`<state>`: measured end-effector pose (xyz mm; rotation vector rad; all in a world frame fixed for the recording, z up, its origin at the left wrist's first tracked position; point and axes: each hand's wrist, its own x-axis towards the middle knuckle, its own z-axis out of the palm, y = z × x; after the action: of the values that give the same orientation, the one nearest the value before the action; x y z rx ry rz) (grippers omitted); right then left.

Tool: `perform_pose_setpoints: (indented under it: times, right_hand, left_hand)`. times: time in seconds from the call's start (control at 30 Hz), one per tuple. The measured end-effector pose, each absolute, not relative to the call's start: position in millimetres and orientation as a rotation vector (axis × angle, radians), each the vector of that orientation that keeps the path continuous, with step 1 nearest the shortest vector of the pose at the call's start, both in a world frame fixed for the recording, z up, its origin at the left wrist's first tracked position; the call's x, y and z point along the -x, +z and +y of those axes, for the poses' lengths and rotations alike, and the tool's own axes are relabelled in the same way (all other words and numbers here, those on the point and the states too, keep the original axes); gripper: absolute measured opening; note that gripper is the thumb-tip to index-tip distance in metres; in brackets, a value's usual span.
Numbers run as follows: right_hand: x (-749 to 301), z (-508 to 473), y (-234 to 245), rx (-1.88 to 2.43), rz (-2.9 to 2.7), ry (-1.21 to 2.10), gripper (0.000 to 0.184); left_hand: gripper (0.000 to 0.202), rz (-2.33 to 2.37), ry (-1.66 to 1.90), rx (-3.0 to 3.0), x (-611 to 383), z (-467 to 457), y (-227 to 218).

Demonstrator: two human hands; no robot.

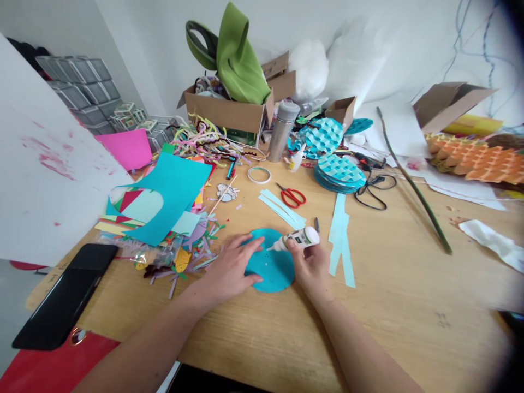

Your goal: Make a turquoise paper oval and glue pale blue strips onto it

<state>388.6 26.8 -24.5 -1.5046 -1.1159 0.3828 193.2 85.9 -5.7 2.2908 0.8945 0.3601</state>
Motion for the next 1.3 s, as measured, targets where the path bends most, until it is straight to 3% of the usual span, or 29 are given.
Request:
perform_pose_setpoints:
  times: [0.2, 0.5, 0.8, 1.3]
  right_hand:
    - [-387, 26, -21, 1.557, -1.264, 0.311, 0.02]
    - [-390, 38, -12, 1.417, -0.883, 0.375, 0.031]
    - [-395, 54, -6, 1.667, -1.103, 0.291, 0.034]
    - [-394, 60, -21, 1.407, -0.913, 0.454, 0.03]
  left_hand:
    - [0.08, 0.883, 0.372, -2.284, -193, 86, -7]
    - [0.079, 0.919, 0.357, -2.294, -194, 86, -3]
    - [0.083, 0.904, 0.357, -2.3, -194, 88, -10]
    - [0.088, 0.891, 0.332, -2.302, -195, 89, -7]
